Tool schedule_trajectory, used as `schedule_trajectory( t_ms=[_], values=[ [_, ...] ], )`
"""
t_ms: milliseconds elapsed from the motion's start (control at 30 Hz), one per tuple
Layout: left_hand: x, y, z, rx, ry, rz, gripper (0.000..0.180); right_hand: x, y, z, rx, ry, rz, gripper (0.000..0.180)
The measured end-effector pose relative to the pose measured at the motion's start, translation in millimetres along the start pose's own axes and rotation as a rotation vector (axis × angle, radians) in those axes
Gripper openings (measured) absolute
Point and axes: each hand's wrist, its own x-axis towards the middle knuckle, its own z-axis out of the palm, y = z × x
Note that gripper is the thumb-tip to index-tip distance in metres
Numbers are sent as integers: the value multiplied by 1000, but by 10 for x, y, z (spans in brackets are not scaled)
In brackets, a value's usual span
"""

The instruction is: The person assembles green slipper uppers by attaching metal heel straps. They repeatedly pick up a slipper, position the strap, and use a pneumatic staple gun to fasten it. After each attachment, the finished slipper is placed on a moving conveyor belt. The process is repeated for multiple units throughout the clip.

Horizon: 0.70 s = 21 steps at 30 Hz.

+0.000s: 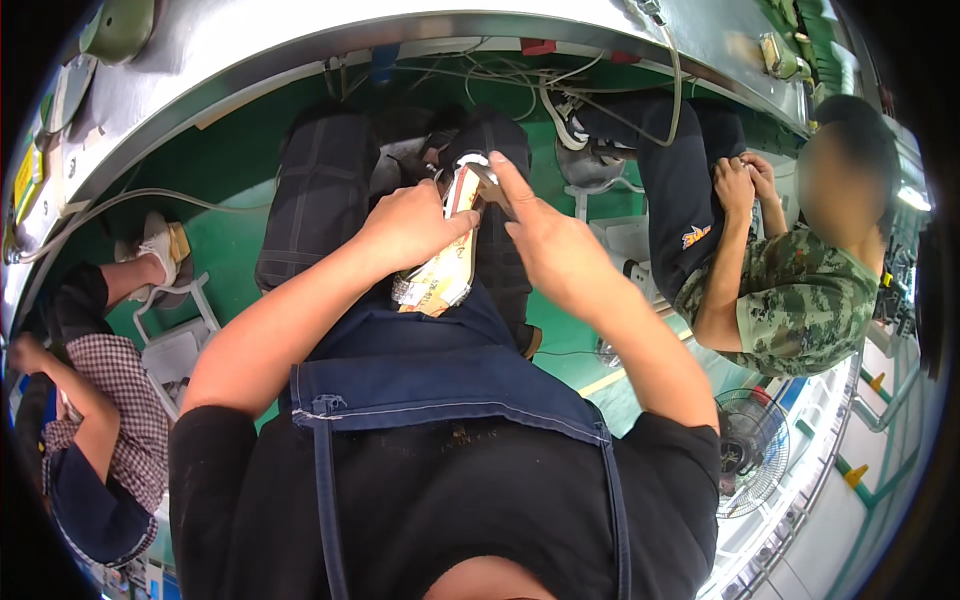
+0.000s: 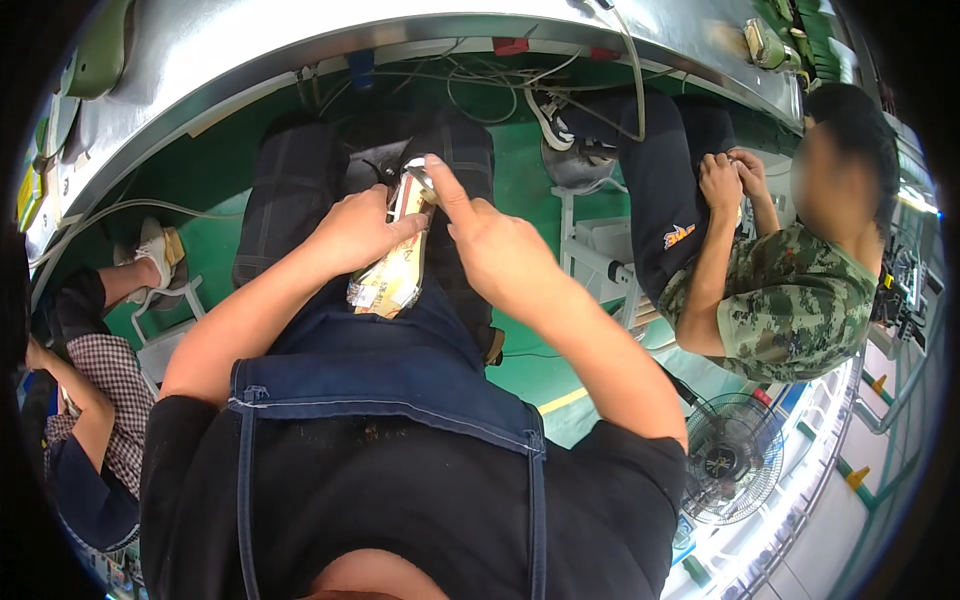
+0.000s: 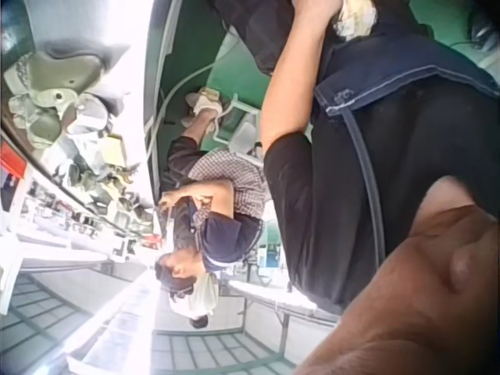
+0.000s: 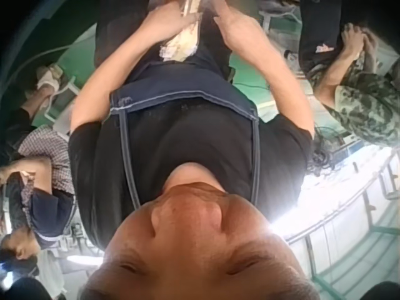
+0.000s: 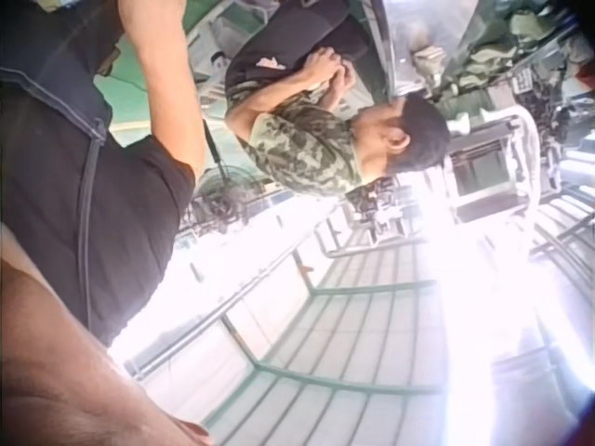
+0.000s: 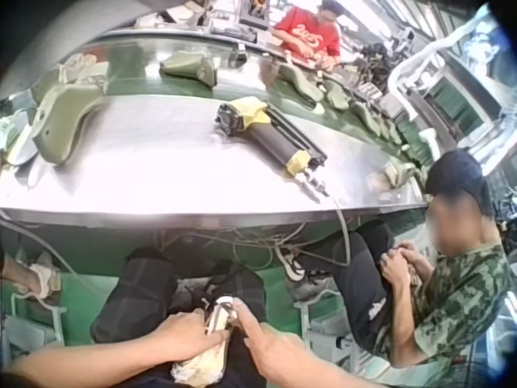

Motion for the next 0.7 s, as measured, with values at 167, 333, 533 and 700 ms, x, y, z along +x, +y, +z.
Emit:
schedule_trajectory(
  t_ms=[167,333,533,700],
  values=[
    [2,-134,45,-50,-28,24,77,-69,113,546,60,55,79,75],
    [-125,-133,154,-72,116,125,99,-91,119,533,45,3,61,73],
    [-162,-233,295,-160,198,209,96,133,47,-78,266,-245,168,36],
    [-178,-205,256,-180,191,224,90,373,86,-332,156,-516,157,21]
  ],
)
